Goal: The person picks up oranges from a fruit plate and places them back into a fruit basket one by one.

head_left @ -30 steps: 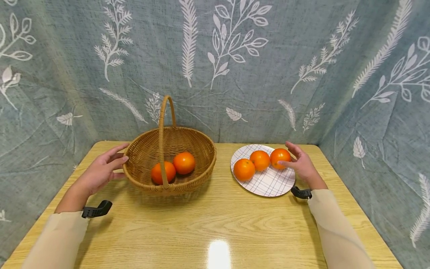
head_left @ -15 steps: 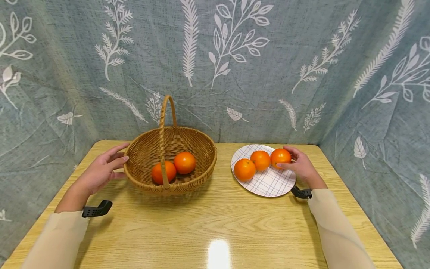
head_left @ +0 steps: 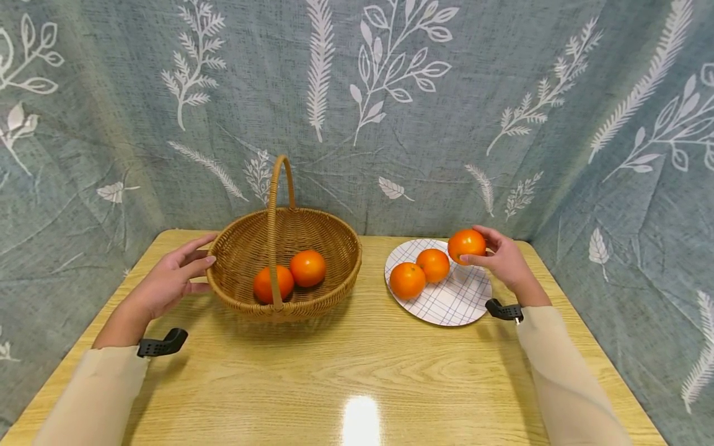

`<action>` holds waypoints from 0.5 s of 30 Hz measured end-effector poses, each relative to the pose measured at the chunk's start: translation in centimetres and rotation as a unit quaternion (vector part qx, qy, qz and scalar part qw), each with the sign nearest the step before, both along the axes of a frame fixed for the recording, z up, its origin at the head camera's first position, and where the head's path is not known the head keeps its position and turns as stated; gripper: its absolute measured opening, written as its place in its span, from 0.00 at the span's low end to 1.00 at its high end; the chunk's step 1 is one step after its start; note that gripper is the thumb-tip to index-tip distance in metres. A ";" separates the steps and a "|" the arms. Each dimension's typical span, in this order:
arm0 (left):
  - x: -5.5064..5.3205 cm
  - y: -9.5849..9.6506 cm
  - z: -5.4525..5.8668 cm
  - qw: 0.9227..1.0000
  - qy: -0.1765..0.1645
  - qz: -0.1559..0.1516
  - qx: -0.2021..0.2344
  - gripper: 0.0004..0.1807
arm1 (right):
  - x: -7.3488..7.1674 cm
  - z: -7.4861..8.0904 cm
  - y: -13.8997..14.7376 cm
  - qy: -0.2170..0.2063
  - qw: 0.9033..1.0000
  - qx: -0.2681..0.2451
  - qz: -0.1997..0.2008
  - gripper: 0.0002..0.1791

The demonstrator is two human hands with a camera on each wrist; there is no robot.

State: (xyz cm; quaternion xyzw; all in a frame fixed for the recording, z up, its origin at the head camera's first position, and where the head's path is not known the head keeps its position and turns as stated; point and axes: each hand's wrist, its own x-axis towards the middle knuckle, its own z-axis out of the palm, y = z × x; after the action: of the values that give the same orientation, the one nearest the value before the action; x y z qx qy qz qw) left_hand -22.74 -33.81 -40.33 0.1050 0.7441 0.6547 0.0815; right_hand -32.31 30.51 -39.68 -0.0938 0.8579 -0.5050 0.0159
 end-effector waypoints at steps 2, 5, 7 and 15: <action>0.0 0.0 0.0 1.000 0.000 -0.001 0.001 0.38 | 0.1 0.6 -0.5 0.006 1.000 -0.009 0.000 0.48; 0.0 -0.1 0.1 1.000 -0.001 -0.003 0.004 0.38 | 0.2 1.4 -1.2 0.017 1.000 -0.011 0.001 0.48; 0.0 -0.1 0.1 1.000 0.000 -0.005 0.008 0.38 | 0.3 1.8 -1.8 0.025 1.000 -0.018 0.005 0.47; 0.0 -0.2 0.0 1.000 0.004 -0.004 0.015 0.37 | 0.4 3.4 -5.5 0.052 0.995 -0.065 0.048 0.42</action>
State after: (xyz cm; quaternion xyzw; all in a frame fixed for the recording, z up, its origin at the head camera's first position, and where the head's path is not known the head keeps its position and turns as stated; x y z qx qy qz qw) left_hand -22.71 -33.99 -40.32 0.1116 0.7342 0.6650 0.0791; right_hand -31.89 25.06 -36.30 -0.1620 0.8175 -0.5526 -0.0100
